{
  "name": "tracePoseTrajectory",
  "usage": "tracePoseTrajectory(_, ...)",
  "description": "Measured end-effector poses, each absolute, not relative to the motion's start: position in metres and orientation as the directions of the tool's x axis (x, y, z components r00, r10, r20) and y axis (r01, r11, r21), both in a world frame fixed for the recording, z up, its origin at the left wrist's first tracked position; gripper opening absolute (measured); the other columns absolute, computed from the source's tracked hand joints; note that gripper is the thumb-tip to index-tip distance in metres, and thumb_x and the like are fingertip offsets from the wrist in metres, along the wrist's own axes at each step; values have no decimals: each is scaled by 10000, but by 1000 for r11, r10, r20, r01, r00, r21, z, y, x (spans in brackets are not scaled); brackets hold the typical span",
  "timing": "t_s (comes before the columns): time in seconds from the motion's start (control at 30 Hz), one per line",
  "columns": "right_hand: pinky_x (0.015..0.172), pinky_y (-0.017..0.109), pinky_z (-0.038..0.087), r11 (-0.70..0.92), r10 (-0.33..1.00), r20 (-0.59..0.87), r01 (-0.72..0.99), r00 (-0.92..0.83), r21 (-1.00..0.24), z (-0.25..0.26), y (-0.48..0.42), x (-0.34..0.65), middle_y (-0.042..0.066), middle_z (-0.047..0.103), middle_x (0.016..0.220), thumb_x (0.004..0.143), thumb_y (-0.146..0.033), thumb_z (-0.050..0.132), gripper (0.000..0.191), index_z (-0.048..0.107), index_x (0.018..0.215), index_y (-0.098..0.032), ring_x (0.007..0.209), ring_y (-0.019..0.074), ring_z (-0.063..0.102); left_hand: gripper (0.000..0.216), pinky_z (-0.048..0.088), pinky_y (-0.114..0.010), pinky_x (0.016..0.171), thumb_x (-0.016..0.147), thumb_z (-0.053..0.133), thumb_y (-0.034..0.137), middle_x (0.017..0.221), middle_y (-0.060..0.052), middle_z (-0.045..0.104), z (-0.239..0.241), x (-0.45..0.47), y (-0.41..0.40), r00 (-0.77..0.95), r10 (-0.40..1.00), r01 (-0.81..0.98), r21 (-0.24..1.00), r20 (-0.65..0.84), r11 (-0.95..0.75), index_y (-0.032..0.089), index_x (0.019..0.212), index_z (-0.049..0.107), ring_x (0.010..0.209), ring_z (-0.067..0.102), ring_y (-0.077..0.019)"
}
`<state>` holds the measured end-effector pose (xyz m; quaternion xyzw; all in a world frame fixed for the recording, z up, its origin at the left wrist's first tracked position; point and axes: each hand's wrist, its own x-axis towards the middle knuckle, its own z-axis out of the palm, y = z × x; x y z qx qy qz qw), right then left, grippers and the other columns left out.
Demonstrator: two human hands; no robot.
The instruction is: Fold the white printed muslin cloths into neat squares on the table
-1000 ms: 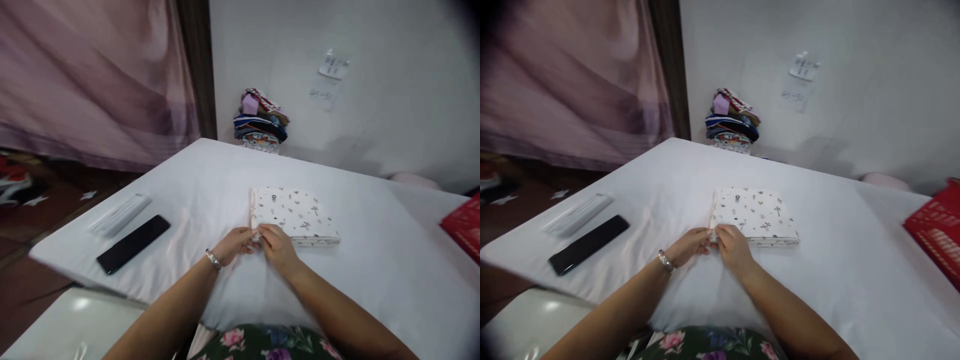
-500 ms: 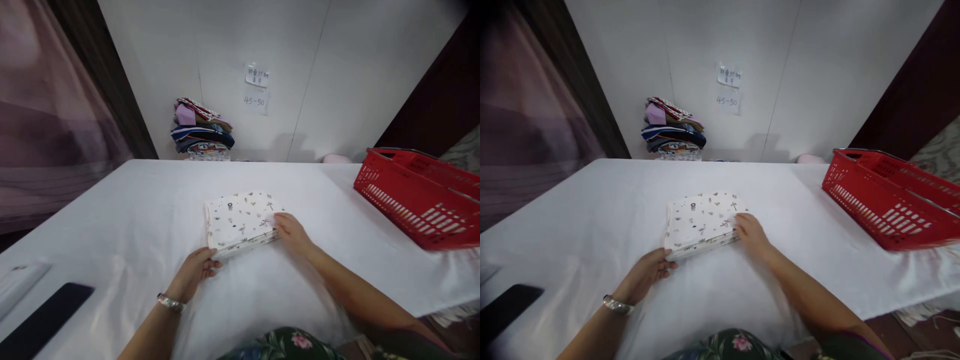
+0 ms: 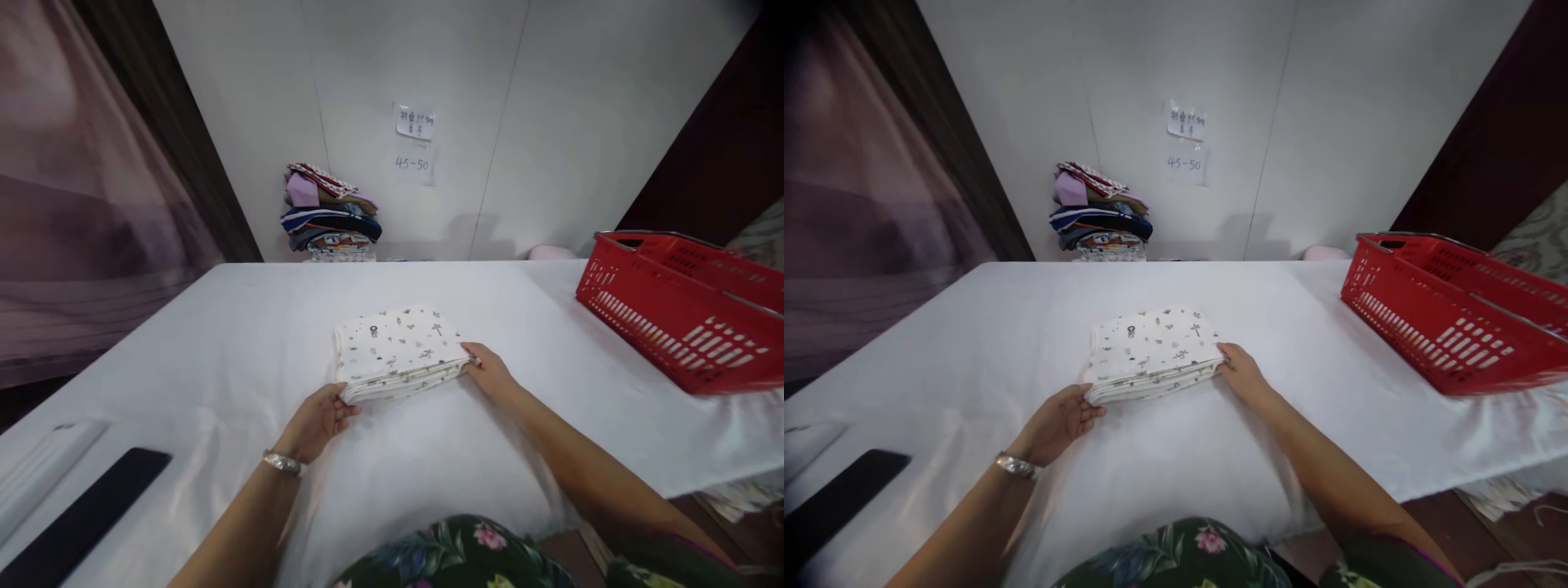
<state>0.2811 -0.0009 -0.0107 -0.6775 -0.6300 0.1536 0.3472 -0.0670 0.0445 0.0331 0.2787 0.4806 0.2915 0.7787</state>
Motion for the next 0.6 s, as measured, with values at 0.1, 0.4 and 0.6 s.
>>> tracePoseTrajectory(0.1,950,320,406,85,953,278,779,117,-621,-14,1,282,39,530,1210,767,-197,439,442,527,1200,-214,1090,172,503,112,444,-177,451,786,524,234,670,-19,603,37,-66,48,372,721,-199,708,-585,678,137,794,579,610,621,-133)
tracePoseTrajectory(0.4,856,296,444,-42,949,262,892,177,-450,-6,4,276,60,479,1273,808,-201,414,450,457,1255,-191,1040,184,529,134,428,-171,450,744,538,219,718,-35,624,39,-62,45,303,766,-170,759,-567,629,117,820,579,599,621,-124)
tracePoseTrajectory(0.6,755,289,464,-3,966,246,960,75,-280,1,-13,280,42,526,1211,829,-196,384,426,463,1247,-227,966,187,567,214,325,-178,386,628,622,313,512,-2,536,23,-69,35,146,804,95,817,-576,568,127,685,533,472,551,-123)
